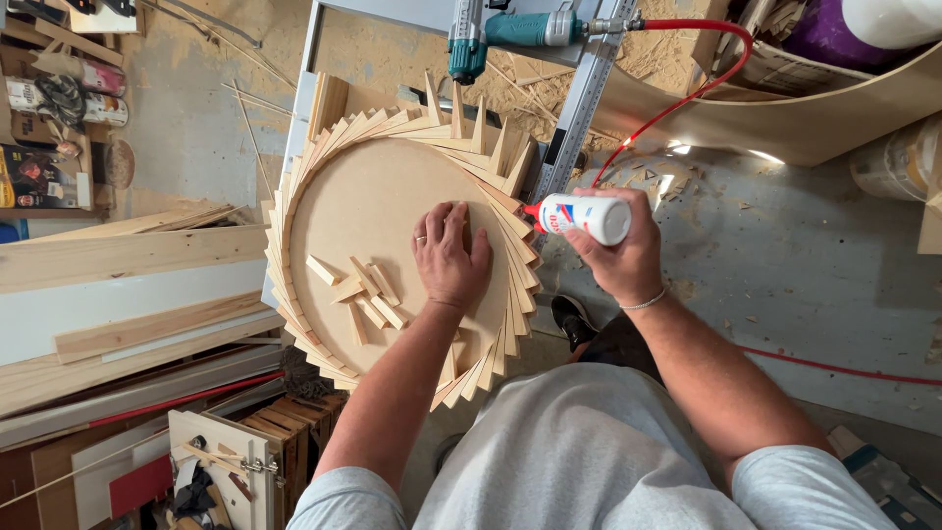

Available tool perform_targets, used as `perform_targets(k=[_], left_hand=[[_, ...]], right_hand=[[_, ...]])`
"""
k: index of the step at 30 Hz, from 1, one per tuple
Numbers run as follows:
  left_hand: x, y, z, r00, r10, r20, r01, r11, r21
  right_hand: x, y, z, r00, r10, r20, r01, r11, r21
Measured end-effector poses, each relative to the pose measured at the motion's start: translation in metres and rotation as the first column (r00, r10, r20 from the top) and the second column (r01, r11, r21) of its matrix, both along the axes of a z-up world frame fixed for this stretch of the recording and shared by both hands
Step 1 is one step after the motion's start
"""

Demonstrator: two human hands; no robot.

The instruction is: Assembling a circular wooden decorative piece by gluing and nailing small slats to a base

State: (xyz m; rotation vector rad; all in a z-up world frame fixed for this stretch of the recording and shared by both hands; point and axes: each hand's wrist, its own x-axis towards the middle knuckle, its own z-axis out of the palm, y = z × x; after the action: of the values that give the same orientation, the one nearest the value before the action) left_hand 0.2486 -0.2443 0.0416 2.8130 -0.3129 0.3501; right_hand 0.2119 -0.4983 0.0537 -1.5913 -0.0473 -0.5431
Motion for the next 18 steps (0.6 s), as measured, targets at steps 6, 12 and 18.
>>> perform_targets(k=[6, 12, 18], left_hand=[[0.0, 0.0, 0.001, 1.0, -0.003, 0.003, 0.003, 1.0, -0.003], [0.001, 0.001, -0.002, 1.0, -0.004, 0.01, 0.004, 1.0, 0.006], [0.001, 0.001, -0.001, 1.0, -0.01, 0.006, 0.01, 1.0, -0.002]], right_hand=[[-0.001, 0.007, 0.01, 1.0, -0.001, 0.017, 0.001, 1.0, -0.012], [-0.003, 0.008, 0.0, 1.0, -0.018, -0.02, 0.019, 1.0, 0.025], [-0.001, 0.009, -0.007, 0.998, -0.06, -0.033, 0.064, 0.989, 0.131]])
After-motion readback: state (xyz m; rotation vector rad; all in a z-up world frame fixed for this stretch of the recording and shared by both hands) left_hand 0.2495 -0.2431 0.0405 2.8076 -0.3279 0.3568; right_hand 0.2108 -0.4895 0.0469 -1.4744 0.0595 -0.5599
